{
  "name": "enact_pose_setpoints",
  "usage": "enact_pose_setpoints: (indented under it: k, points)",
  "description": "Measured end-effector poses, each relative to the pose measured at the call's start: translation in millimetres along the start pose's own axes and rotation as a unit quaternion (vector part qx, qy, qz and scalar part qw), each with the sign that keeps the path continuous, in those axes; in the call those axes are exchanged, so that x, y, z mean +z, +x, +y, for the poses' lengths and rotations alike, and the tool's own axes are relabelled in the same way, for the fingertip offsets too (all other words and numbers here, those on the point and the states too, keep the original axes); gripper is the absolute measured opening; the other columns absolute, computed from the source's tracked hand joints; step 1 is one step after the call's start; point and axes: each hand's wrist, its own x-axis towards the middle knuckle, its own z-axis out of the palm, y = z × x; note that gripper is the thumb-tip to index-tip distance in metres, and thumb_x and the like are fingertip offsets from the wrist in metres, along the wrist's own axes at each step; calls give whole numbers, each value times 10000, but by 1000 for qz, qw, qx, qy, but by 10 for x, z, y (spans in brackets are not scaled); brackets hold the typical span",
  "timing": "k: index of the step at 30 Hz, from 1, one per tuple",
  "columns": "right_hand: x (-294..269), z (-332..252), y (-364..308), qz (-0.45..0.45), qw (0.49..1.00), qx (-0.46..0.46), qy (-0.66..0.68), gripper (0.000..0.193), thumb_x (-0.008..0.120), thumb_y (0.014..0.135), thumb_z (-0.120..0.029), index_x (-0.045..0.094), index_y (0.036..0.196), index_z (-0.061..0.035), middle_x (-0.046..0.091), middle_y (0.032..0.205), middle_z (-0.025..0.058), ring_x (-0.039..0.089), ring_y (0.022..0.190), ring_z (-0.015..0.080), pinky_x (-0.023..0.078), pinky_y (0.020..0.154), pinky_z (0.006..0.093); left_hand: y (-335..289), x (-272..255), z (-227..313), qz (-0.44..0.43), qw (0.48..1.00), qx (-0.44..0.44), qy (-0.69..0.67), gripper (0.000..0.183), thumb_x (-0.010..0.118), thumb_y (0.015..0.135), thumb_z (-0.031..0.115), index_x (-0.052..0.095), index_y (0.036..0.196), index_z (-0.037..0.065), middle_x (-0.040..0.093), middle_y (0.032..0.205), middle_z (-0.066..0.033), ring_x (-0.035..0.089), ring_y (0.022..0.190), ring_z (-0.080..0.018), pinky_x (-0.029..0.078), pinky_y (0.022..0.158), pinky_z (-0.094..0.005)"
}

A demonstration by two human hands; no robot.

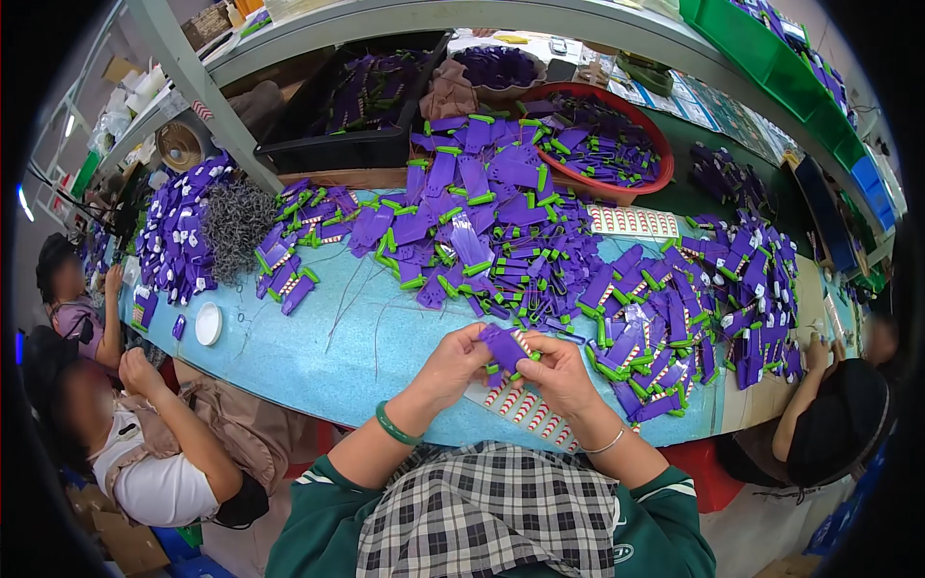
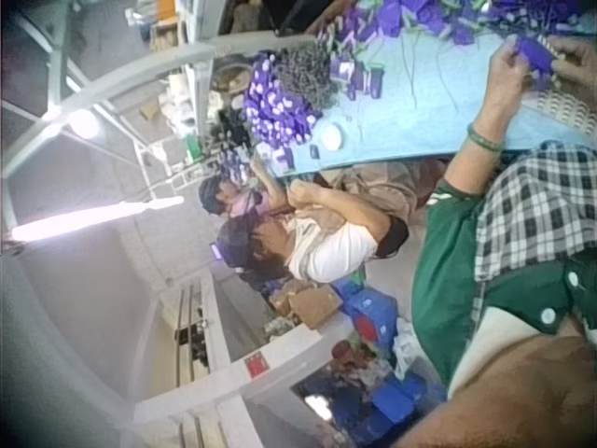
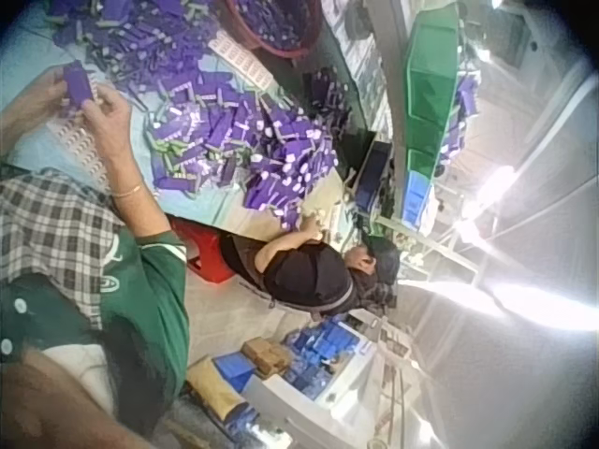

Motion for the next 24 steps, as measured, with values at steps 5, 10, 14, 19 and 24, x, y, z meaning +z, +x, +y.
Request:
enact_pose_setpoints:
  k: [5,10,14,19,24]
  points:
    - [-62,76,-22,94,970,14,225,143,609,875,-41,626,1016,-26,654,919,51,623,820,127,529,670,240,74,90,-124,42,982,164,86,180,599,867,8,584,1046,4,602,1005,-35,563,974,-91,480,827,-242]
    - [67,157,-79,104,969,23,223,161,619,871,-43,626,1029,-17,648,937,54,615,810,122,525,683,247,36,209,-172,24,983,179,40,219,605,847,-32,586,1064,-15,598,1040,-58,590,935,-122,493,838,-263]
    - [41,160,-152,126,983,12,133,230,616,857,-13,625,1086,-6,644,991,69,611,820,118,521,673,245,15,148,-191,35,982,166,-83,224,600,848,-39,586,1070,-12,613,1014,-62,598,909,-128,497,824,-267]
    - [25,-28,-258,150,951,-118,-241,330,616,814,65,629,1134,-17,564,841,12,591,788,100,527,646,227,-35,51,-203,23,983,178,-47,227,607,853,-27,589,1080,-13,637,987,-73,614,888,-141,508,819,-284]
    - [11,-89,-330,144,868,-196,-434,374,667,736,89,692,1063,-92,499,737,18,505,640,96,413,543,216,-117,71,-126,21,986,150,-65,232,617,842,-30,614,1074,-31,660,942,-97,644,845,-156,538,795,-297]
